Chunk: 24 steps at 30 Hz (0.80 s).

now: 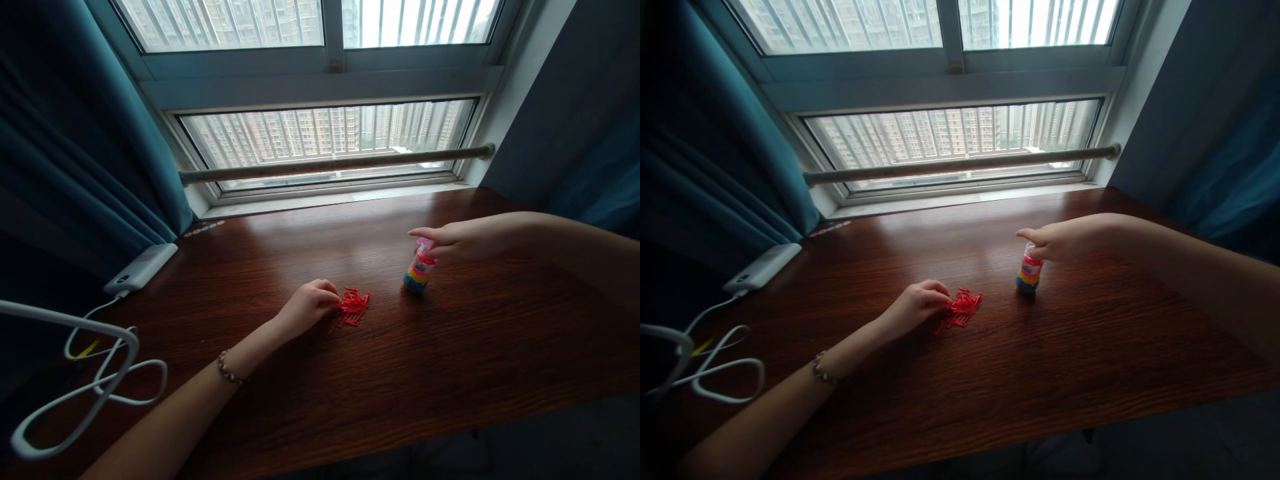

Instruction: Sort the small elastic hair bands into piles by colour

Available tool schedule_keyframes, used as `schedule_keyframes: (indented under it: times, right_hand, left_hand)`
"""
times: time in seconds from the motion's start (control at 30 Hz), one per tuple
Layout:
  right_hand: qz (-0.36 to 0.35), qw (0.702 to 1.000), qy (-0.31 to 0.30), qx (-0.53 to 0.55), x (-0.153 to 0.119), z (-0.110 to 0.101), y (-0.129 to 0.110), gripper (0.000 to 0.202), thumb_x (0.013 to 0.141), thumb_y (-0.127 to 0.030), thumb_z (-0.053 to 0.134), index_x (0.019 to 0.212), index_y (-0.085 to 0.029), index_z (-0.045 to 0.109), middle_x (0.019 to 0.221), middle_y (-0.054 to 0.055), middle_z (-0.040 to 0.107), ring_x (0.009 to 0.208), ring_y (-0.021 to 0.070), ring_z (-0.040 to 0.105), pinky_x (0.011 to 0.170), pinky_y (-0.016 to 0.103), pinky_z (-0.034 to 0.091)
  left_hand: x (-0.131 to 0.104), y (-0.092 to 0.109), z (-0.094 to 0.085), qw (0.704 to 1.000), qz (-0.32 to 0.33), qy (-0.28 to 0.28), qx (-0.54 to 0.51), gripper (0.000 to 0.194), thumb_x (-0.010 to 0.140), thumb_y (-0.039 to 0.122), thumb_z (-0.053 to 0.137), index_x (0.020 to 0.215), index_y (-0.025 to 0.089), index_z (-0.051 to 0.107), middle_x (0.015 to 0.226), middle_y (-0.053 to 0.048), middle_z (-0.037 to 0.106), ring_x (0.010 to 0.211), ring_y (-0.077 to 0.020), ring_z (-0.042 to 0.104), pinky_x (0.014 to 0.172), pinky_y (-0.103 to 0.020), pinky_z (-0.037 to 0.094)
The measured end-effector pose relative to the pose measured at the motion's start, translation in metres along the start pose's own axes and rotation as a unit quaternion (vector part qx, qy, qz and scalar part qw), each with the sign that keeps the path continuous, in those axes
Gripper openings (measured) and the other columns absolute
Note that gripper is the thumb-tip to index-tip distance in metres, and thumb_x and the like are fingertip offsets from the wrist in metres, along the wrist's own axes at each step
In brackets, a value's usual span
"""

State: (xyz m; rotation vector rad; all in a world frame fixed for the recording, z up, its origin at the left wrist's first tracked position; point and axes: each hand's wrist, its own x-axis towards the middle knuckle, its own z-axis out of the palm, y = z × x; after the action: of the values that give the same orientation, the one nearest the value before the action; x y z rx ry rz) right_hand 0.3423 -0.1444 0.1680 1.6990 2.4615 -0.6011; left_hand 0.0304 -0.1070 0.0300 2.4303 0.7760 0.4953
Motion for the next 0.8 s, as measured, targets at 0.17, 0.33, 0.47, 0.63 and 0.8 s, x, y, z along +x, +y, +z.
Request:
schedule_keyframes:
  times: [0.17, 0.33, 0.47, 0.63, 0.8]
  right_hand:
    - [-0.058, 0.998, -0.005, 0.028, 0.007, 0.015, 0.013, 0.061, 0.076, -0.035, 0.054, 0.131, -0.014, 0.037, 0.104, 0.010, 0.064, 0.087, 0.0222, 0.062, 0.065, 0.027, 0.050]
    - [-0.041, 0.998, 0.042, 0.003, 0.010, 0.025, 0.013, 0.054, 0.082, -0.027, 0.047, 0.133, -0.016, 0.034, 0.080, 0.007, 0.068, 0.063, 0.0167, 0.062, 0.054, 0.024, 0.045]
    - [-0.049, 0.997, 0.041, -0.039, 0.004, 0.020, 0.009, 0.051, 0.082, -0.023, 0.047, 0.132, -0.017, 0.036, 0.076, 0.006, 0.067, 0.060, 0.0151, 0.061, 0.052, 0.022, 0.042]
    - [-0.050, 0.996, 0.048, -0.051, -0.005, 0.012, 0.006, 0.049, 0.082, -0.021, 0.046, 0.130, -0.018, 0.039, 0.085, 0.007, 0.068, 0.067, 0.0161, 0.061, 0.056, 0.023, 0.042]
    - [-0.055, 0.994, 0.080, -0.047, -0.008, 0.010, 0.007, 0.046, 0.079, -0.020, 0.049, 0.125, -0.021, 0.047, 0.081, 0.005, 0.068, 0.060, 0.0158, 0.060, 0.050, 0.023, 0.039]
  left_hand:
    - [-0.001, 0.000, 0.004, 0.996, 0.049, -0.031, 0.065, 0.027, 0.086, 0.027, 0.042, 0.095, 0.022, 0.066, 0.089, -0.008, 0.060, 0.081, -0.0163, 0.054, 0.073, -0.026, 0.041]
    - [-0.001, 0.003, 0.000, 0.993, 0.076, -0.043, 0.076, 0.026, 0.085, 0.028, 0.043, 0.099, 0.021, 0.064, 0.092, -0.009, 0.059, 0.084, -0.0173, 0.053, 0.076, -0.027, 0.041]
    - [-0.001, 0.001, -0.003, 0.995, 0.078, -0.051, 0.042, 0.024, 0.080, 0.030, 0.051, 0.100, 0.021, 0.063, 0.095, -0.009, 0.059, 0.086, -0.0181, 0.052, 0.079, -0.028, 0.041]
    - [-0.001, -0.003, -0.003, 0.995, 0.075, -0.062, 0.028, 0.022, 0.080, 0.029, 0.052, 0.096, 0.021, 0.064, 0.092, -0.008, 0.060, 0.085, -0.0175, 0.053, 0.077, -0.027, 0.041]
    - [-0.001, -0.002, 0.001, 0.992, 0.082, -0.069, 0.074, 0.022, 0.083, 0.025, 0.045, 0.091, 0.019, 0.065, 0.088, -0.008, 0.060, 0.081, -0.0166, 0.053, 0.073, -0.025, 0.040]
